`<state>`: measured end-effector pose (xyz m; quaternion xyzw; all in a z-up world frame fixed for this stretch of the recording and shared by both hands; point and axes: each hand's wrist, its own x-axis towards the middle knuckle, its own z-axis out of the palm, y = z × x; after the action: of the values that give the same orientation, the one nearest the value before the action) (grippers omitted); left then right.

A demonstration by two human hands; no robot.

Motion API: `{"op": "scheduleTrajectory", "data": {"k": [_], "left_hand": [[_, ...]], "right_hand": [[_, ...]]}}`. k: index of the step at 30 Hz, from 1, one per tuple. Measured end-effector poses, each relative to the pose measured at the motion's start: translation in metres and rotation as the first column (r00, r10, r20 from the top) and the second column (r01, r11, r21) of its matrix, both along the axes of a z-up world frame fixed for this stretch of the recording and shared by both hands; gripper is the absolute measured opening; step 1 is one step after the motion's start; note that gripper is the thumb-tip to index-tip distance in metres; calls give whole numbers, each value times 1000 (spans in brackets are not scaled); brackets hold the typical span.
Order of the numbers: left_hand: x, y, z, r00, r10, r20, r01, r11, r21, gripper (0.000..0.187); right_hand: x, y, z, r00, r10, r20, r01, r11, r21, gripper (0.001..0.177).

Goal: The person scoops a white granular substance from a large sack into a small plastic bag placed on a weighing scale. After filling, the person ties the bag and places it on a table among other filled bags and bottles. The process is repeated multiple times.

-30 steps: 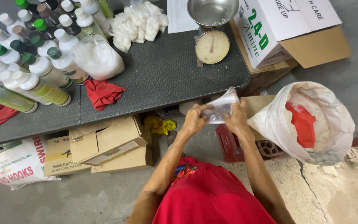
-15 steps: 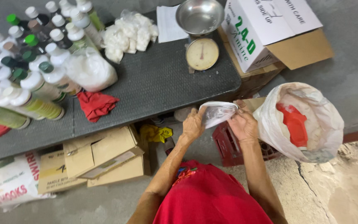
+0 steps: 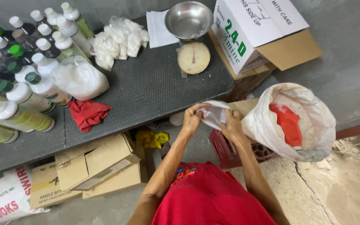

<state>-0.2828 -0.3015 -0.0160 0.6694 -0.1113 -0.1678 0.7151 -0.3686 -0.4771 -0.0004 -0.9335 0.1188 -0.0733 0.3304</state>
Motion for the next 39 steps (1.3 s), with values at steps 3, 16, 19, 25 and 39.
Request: {"op": "scheduleTrajectory", "data": {"k": [3,16,19,25,39], "left_hand": [[3,6,-8,991,-134,-1,131,971,-202,35],[-14,-1,36,794,-11,608,-387,761,520,38],[-4,3,41,790,-43,612,-395,727,561,35],[49,2,43,835,-101,540,-221,838,499,41],[211,18,182,740,8,673,-213,951,223,42]], "right_hand": [[5,-7,7,996,-58,-72,65,993,100,81],[-17,-11,37,995,-103,9,103,995,-6,39],[-6,-22,27,982,-87,170,102,991,-82,42],[51,-25,37,949,-78,304,77,997,16,40],[252,-20,180,897,27,442,-7,999,-46,56]]}}
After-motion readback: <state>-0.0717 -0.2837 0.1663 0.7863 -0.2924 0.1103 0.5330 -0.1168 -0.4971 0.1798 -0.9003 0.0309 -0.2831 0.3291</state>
